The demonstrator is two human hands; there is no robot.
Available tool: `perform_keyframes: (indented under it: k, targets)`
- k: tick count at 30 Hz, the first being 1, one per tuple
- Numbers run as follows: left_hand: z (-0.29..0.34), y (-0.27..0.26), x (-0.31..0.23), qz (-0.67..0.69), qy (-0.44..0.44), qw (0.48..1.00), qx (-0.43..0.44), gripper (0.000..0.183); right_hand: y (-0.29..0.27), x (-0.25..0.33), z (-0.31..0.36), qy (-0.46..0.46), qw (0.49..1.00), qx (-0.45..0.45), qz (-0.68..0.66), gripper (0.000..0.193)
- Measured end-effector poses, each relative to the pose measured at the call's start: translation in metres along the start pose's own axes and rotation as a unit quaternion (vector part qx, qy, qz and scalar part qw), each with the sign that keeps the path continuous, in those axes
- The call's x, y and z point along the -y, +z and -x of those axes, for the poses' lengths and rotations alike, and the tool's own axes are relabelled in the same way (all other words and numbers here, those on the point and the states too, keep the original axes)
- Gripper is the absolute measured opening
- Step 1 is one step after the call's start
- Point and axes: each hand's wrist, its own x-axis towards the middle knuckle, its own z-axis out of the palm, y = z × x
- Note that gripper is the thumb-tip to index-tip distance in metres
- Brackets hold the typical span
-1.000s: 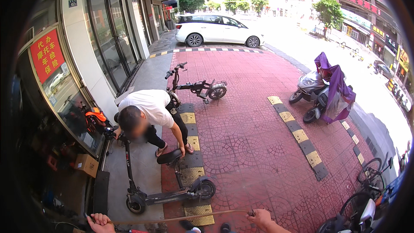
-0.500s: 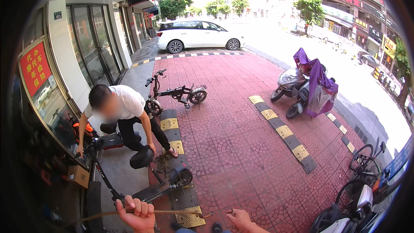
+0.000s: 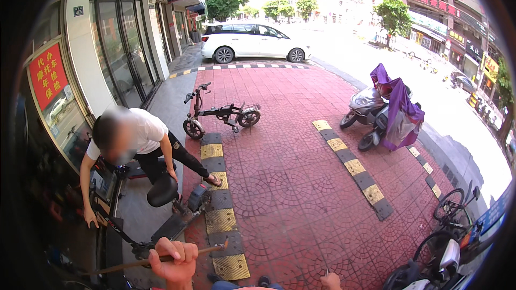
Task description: The person works on the rear wheel motor assembly of an electric scooter, handling wiring and using a metal rod to align components.
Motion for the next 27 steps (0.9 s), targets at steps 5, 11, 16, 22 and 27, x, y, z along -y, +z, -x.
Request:
perform_keyframes:
  k: [5,11,16,22,27]
  targets:
    - [0.002,-0.002,0.021,0.099,-0.020,0.995,-0.001,0.061,0.018,-0.022,-0.006,-0.002,1.000,0.000,-0.028,0.044]
    - [-0.005,0.022,0.035,0.120,-0.061,0.989,0.067,0.062,0.031,-0.032,-0.018,-0.032,0.998,0.009,-0.053,0.034]
    - [-0.021,0.044,0.048,0.038,-0.046,0.985,0.162,0.060,0.035,-0.032,-0.015,0.009,0.985,0.004,-0.173,0.029]
    - [-0.030,0.042,0.053,0.021,-0.031,0.989,0.146,0.061,0.033,-0.042,-0.013,0.057,0.992,-0.026,-0.112,0.030]
    - [-0.029,0.048,0.052,0.041,-0.037,0.991,0.120,0.061,0.040,-0.052,-0.011,0.078,0.987,-0.023,-0.137,0.035]
